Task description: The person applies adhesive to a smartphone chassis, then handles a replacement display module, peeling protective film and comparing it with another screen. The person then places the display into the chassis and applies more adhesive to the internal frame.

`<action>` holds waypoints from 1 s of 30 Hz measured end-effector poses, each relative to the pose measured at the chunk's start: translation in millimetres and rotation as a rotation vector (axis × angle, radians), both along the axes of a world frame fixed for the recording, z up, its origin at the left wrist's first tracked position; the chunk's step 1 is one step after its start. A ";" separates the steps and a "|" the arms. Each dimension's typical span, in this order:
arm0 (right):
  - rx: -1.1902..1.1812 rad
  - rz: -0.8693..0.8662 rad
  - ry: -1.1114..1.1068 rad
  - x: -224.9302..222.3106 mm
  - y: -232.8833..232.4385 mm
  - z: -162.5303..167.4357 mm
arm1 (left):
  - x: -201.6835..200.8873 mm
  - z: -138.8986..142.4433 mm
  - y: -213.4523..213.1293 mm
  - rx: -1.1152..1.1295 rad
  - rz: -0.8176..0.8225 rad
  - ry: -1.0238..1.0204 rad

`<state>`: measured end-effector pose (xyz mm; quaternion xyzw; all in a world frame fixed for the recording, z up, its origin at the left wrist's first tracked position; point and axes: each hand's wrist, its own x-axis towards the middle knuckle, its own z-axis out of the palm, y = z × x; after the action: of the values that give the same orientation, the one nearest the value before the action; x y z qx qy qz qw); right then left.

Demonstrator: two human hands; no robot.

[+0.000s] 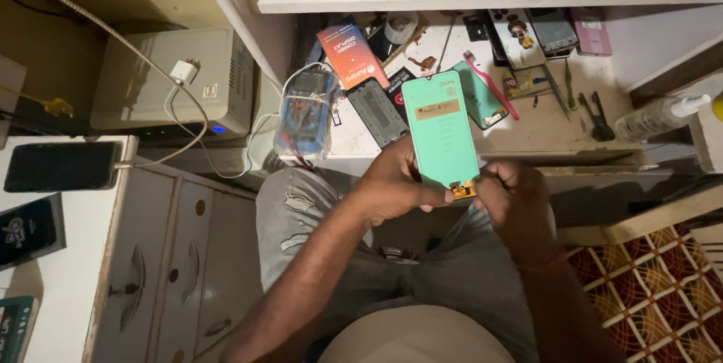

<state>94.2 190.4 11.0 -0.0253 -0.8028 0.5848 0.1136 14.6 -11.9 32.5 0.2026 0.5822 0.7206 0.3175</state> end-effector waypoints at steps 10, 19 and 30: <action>0.569 0.025 0.488 6.6 -7.3 12.4 | -6.8 -16.7 -2.7 -0.021 0.091 -0.064; 0.648 0.156 0.459 3.0 -13.8 34.9 | -5.4 -13.9 -6.5 -0.007 0.053 -0.023; 0.538 0.212 0.513 1.4 -5.0 31.0 | -7.3 -15.8 -7.0 0.025 -0.025 -0.088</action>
<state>95.6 185.4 42.0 0.2355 -0.8712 0.3492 0.2521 7.3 -18.9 16.7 0.1821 0.5560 0.7319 0.3493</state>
